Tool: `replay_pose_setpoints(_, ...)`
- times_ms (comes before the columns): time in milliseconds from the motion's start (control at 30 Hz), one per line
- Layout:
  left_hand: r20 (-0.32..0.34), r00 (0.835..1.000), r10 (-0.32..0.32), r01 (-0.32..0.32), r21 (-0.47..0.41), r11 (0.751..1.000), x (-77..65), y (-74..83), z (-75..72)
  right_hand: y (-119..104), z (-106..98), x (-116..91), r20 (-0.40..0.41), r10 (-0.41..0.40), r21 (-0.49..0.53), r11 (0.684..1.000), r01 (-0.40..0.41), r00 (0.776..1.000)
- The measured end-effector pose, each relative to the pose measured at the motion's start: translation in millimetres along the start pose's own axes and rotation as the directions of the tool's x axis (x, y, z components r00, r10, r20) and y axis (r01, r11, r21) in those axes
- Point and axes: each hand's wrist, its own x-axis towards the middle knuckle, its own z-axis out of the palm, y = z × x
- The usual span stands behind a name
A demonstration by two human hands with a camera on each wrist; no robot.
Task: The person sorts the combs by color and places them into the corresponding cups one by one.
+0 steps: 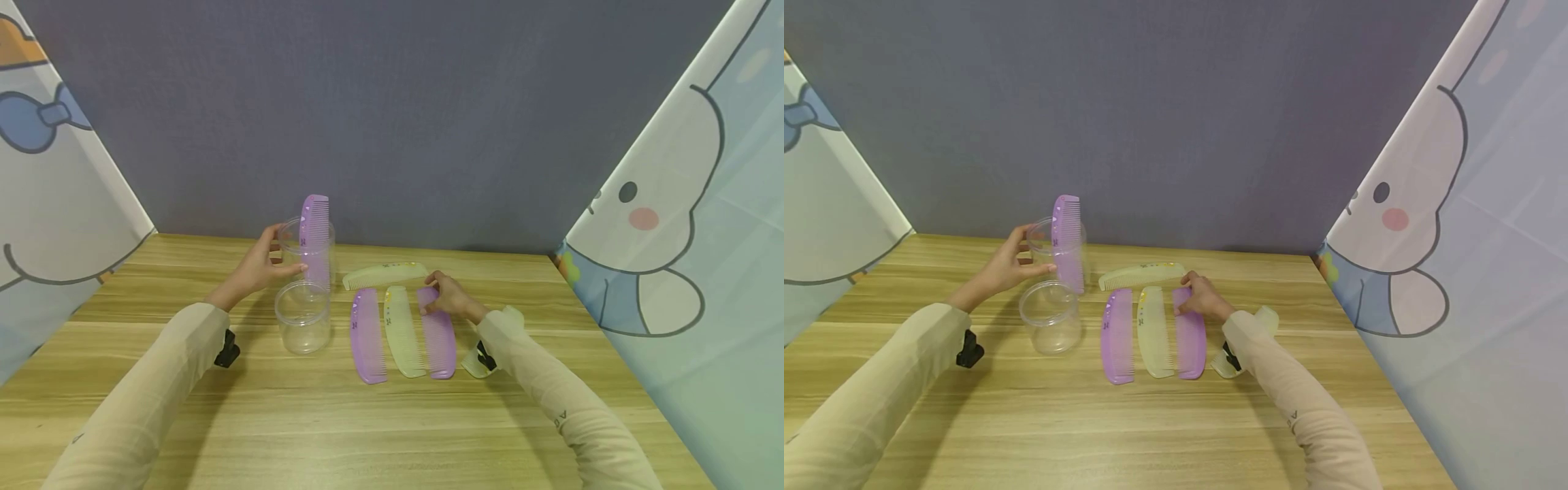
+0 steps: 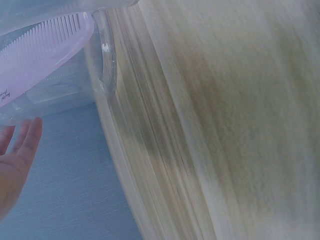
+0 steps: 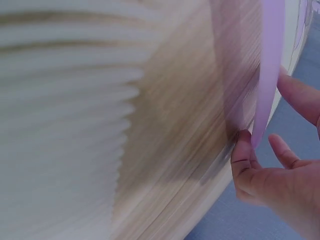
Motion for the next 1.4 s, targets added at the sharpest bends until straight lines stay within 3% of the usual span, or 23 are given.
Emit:
replay_pose_setpoints(267, 0.004, 1.0, 0.005, -0.005, -0.005, 1.0, -0.1, 0.0, -0.1, -2, 0, 0, -0.014, 0.026, 0.027, 0.999, -0.025, 1.0)
replay_pose_setpoints(433, 0.002, 1.0, 0.007, -0.007, -0.001, 1.0, 0.2, -1.3, -0.7, -2, 0, 2, -0.029, 0.055, 0.098, 0.994, -0.052, 0.998)
replay_pose_setpoints(700, 0.009, 1.0, -0.007, 0.007, -0.001, 1.0, -0.1, -1.4, -0.8, -2, -1, 2, -0.079, 0.156, 0.259, 0.957, -0.131, 0.985)
replay_pose_setpoints(867, 0.014, 1.0, -0.021, 0.021, -0.012, 1.0, -0.8, 3.4, -0.9, -4, -4, 2, -0.1, 0.199, 0.305, 0.939, -0.16, 0.975)
replay_pose_setpoints(1167, 0.001, 1.0, 0.0, 0.0, -0.014, 1.0, 0.5, -1.3, 0.2, -9, -9, 2, -0.102, 0.208, 0.389, 0.909, -0.153, 0.973)
replay_pose_setpoints(1400, 0.005, 1.0, 0.002, -0.002, -0.014, 1.0, 0.3, -0.6, 0.2, -12, -15, 4, -0.116, 0.171, 0.441, 0.892, -0.104, 0.978)
